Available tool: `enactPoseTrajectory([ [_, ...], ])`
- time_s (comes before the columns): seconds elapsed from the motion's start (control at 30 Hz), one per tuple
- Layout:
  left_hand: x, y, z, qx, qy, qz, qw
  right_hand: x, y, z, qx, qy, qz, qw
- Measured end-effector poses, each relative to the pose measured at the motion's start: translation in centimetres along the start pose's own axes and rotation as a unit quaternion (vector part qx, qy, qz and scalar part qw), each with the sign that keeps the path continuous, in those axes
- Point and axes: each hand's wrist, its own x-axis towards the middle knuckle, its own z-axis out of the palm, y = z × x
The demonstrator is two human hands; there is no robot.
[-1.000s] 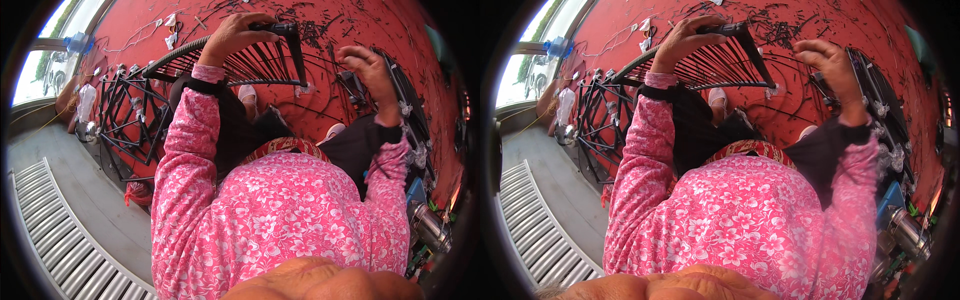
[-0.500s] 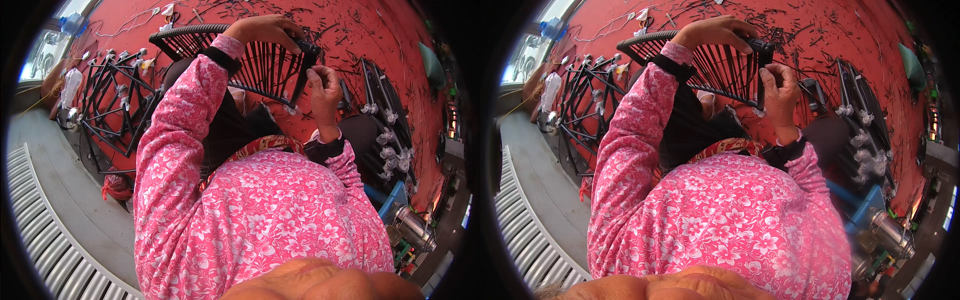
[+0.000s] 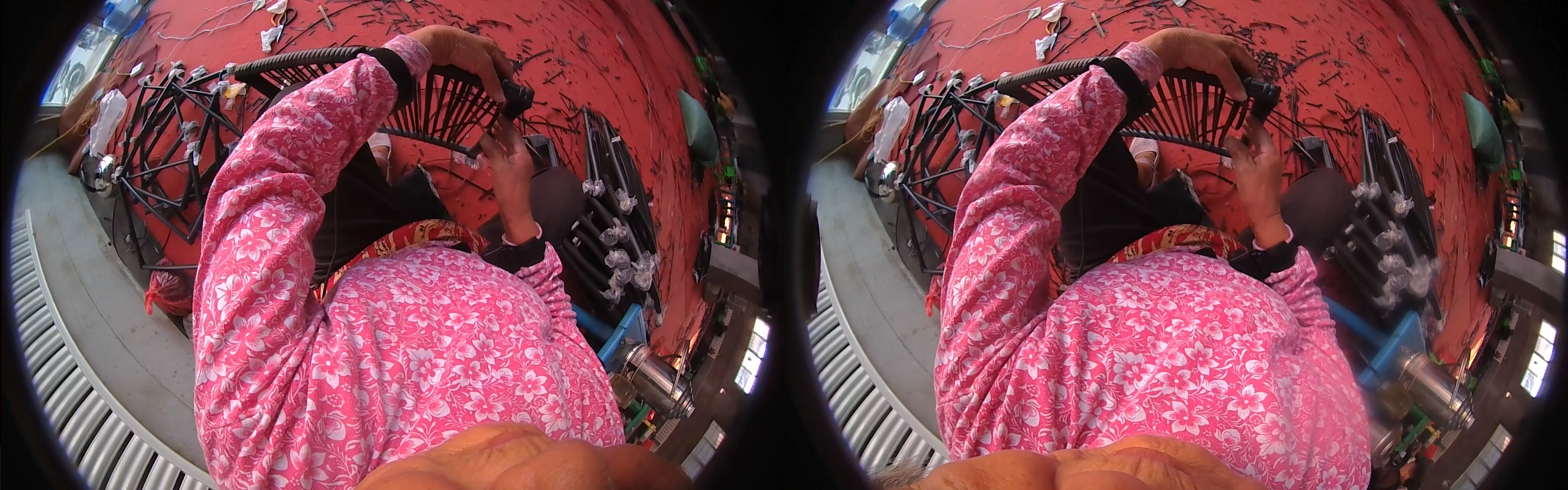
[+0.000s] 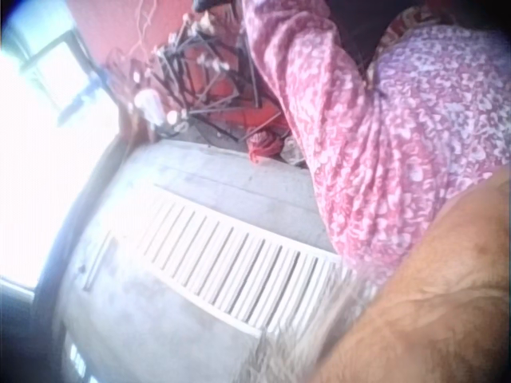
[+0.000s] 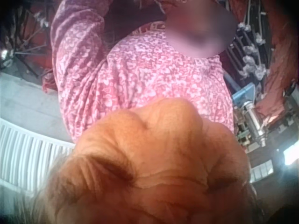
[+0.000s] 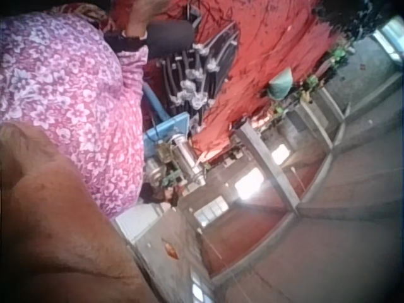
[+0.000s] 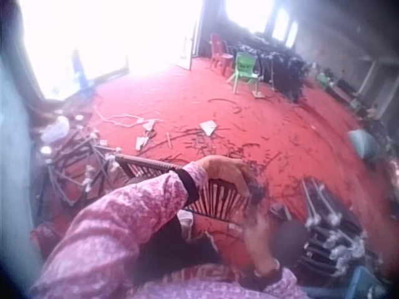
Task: The person weaves black plastic strips through the metal frame of a chair seat, threading and pulling the strips by hand. They use pliers to cut a strip and continue weaving the remaining sections.
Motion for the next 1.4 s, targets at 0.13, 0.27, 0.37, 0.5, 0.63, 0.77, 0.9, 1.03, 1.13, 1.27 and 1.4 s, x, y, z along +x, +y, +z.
enactPoseTrajectory([
  [0.13,0.5,-0.5,0.4,0.002,0.021,0.006,1.000,1.5,1.8,0.1,0.021,-0.017,-0.027,0.999],
  [0.27,0.1,-0.4,0.8,0.103,0.048,0.093,0.989,1.8,-0.4,-0.1,0.051,-0.045,0.081,0.994],
  [0.37,0.2,-0.5,1.5,0.202,0.112,0.118,0.966,1.7,-4.3,-1.6,-0.054,-0.044,0.026,0.997],
  [0.5,0.6,-1.1,3.3,0.215,0.169,0.185,0.944,5.0,-9.0,-3.9,-0.117,-0.069,-0.063,0.989],
  [0.63,0.3,-0.9,5.1,0.256,0.257,0.166,0.917,9.5,-10.1,-5.5,-0.280,-0.094,-0.095,0.951],
  [0.77,-0.3,0.2,6.5,0.327,0.298,0.089,0.892,12.9,-8.3,-5.0,-0.284,-0.124,-0.167,0.936],
  [0.9,-0.8,0.7,6.9,0.351,0.306,0.069,0.882,13.2,-7.3,-5.1,-0.262,-0.137,-0.172,0.940],
  [1.03,-0.7,0.2,7.2,0.335,0.307,0.095,0.886,12.9,-7.0,-5.1,-0.218,-0.149,-0.177,0.948],
  [1.13,-0.4,-0.1,7.4,0.324,0.303,0.098,0.891,13.2,-5.9,-5.2,-0.245,-0.152,-0.159,0.944],
  [1.27,-0.5,0.1,7.4,0.300,0.339,0.113,0.884,13.1,-3.1,-5.7,-0.080,-0.172,0.036,0.981],
  [1.4,-1.2,0.8,7.5,0.273,0.335,0.107,0.895,12.9,-0.5,-6.3,0.047,-0.211,0.105,0.971],
])
